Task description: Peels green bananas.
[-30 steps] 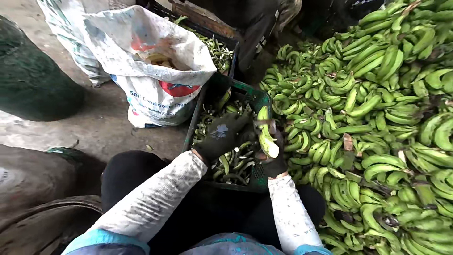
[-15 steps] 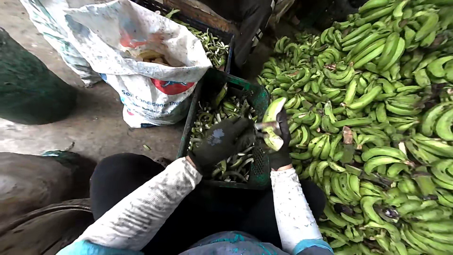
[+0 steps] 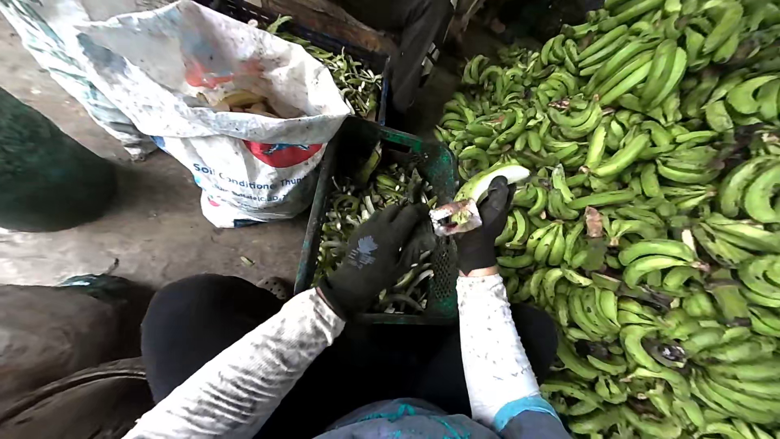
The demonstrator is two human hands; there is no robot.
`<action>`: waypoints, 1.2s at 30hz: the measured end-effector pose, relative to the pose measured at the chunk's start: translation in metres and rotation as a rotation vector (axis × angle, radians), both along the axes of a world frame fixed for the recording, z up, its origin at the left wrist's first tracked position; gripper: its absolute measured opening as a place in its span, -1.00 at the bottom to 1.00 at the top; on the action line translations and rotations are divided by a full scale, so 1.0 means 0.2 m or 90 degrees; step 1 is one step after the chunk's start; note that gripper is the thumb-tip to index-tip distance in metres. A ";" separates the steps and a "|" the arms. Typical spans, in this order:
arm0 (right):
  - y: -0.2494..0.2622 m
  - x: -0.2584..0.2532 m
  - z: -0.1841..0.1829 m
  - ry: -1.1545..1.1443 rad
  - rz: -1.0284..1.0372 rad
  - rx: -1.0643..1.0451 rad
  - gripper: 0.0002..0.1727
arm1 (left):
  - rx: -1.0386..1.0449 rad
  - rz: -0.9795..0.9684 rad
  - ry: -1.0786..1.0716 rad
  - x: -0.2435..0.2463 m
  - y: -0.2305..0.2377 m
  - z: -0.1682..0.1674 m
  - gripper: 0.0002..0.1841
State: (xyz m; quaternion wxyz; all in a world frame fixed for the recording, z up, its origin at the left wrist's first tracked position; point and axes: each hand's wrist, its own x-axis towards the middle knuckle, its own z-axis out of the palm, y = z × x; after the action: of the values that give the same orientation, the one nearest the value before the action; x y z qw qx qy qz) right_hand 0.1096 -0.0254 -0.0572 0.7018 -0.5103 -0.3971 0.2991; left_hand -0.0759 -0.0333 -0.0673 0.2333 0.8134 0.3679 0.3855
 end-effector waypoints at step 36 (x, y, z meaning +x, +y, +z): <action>-0.16 0.08 0.04 -0.152 0.395 -0.296 -0.52 | -0.050 0.008 -0.019 -0.08 0.28 -0.09 -0.50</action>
State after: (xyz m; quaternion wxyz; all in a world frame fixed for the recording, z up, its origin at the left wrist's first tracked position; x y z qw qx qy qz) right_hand 0.1261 -0.0579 -0.0499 0.3933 -0.5421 -0.5327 0.5174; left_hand -0.0924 0.0221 -0.0854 0.2681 0.7952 0.3845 0.3846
